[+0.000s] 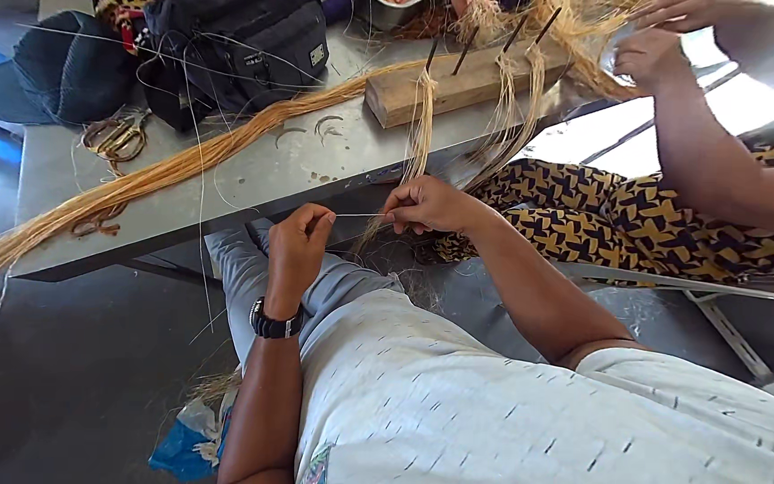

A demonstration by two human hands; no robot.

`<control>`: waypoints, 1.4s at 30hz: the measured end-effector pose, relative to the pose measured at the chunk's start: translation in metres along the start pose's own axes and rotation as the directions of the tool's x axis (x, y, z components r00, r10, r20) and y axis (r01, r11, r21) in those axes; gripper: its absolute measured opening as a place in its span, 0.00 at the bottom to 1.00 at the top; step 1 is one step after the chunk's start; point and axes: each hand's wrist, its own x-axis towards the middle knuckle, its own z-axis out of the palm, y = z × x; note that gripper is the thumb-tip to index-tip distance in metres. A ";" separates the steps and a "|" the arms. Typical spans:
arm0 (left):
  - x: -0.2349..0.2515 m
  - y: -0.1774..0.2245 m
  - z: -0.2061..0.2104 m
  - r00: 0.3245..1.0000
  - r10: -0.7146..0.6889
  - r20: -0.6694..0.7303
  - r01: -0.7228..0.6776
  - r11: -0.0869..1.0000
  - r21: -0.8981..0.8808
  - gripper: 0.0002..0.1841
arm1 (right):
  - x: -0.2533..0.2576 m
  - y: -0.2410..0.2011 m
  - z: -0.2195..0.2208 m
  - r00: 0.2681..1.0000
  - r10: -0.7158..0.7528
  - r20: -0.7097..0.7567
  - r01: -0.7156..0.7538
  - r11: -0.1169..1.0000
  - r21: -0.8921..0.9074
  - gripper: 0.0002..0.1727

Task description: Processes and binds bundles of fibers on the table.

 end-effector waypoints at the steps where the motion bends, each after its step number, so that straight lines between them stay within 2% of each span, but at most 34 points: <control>1: 0.000 -0.001 -0.002 0.999 -0.016 -0.028 0.016 1.000 0.006 0.09 | -0.002 0.004 -0.003 1.000 0.024 -0.005 -0.024 1.000 -0.005 0.07; 6: -0.002 -0.005 -0.015 0.983 -0.099 -0.153 0.096 0.995 -0.025 0.11 | -0.012 0.021 -0.008 0.989 0.148 -0.028 -0.149 0.988 -0.034 0.08; 9: -0.003 -0.005 -0.015 0.978 -0.125 -0.167 0.111 0.990 -0.091 0.10 | -0.016 0.023 -0.004 0.977 0.212 0.022 -0.206 0.966 -0.156 0.10; 11: -0.004 -0.004 -0.012 0.976 -0.154 -0.155 0.130 0.979 -0.157 0.10 | -0.016 0.017 -0.004 0.961 0.264 0.077 -0.232 0.928 -0.290 0.17; 13: -0.003 -0.001 -0.011 0.974 -0.177 -0.142 0.148 0.970 -0.194 0.10 | -0.015 0.006 -0.006 0.955 0.292 0.054 -0.251 0.891 -0.379 0.25; 14: -0.002 0.000 -0.010 0.975 -0.174 -0.136 0.144 0.968 -0.206 0.10 | -0.015 0.001 -0.008 0.967 0.254 0.008 -0.232 0.895 -0.380 0.24; 16: -0.002 0.000 -0.010 0.981 -0.157 -0.113 0.130 0.968 -0.216 0.10 | -0.014 -0.007 -0.010 0.983 0.065 -0.173 -0.120 0.937 -0.328 0.15; 18: -0.002 0.002 -0.009 0.987 -0.139 -0.076 0.121 0.972 -0.203 0.10 | -0.012 -0.017 -0.007 0.913 -0.160 -0.375 0.047 0.955 -0.293 0.11; 19: -0.002 0.003 -0.009 0.991 -0.123 -0.053 0.110 0.975 -0.194 0.09 | -0.010 -0.022 -0.006 0.865 -0.255 -0.432 0.128 0.944 -0.303 0.11; 21: -0.001 0.005 -0.008 0.997 -0.075 -0.009 0.072 0.982 -0.173 0.09 | -0.008 -0.034 -0.004 0.831 -0.379 -0.407 0.248 0.908 -0.339 0.13; 24: 0.001 0.006 -0.007 0.999 -0.014 0.029 0.019 0.984 -0.176 0.09 | -0.005 -0.040 -0.001 0.905 -0.367 -0.215 0.288 0.901 -0.325 0.16; 27: 0.001 0.005 -0.007 1.000 0.008 0.022 -0.004 0.984 -0.177 0.09 | -0.003 -0.036 0.003 0.955 -0.257 -0.146 0.217 0.944 -0.247 0.06; 33: 0.000 0.001 -0.004 0.999 0.045 -0.004 -0.045 0.997 -0.060 0.09 | -0.004 -0.023 0.002 0.988 -0.126 -0.090 0.134 0.987 0.093 0.07; 37: 0.000 0.000 0.000 0.992 0.091 -0.086 -0.084 0.994 0.075 0.10 | -0.004 -0.014 0.004 0.999 -0.052 -0.006 0.051 0.940 0.336 0.08; 42: 0.000 0.001 0.012 0.978 0.042 -0.203 -0.024 0.995 0.092 0.11 | -0.002 -0.004 0.015 0.994 -0.084 0.073 0.024 0.804 0.595 0.09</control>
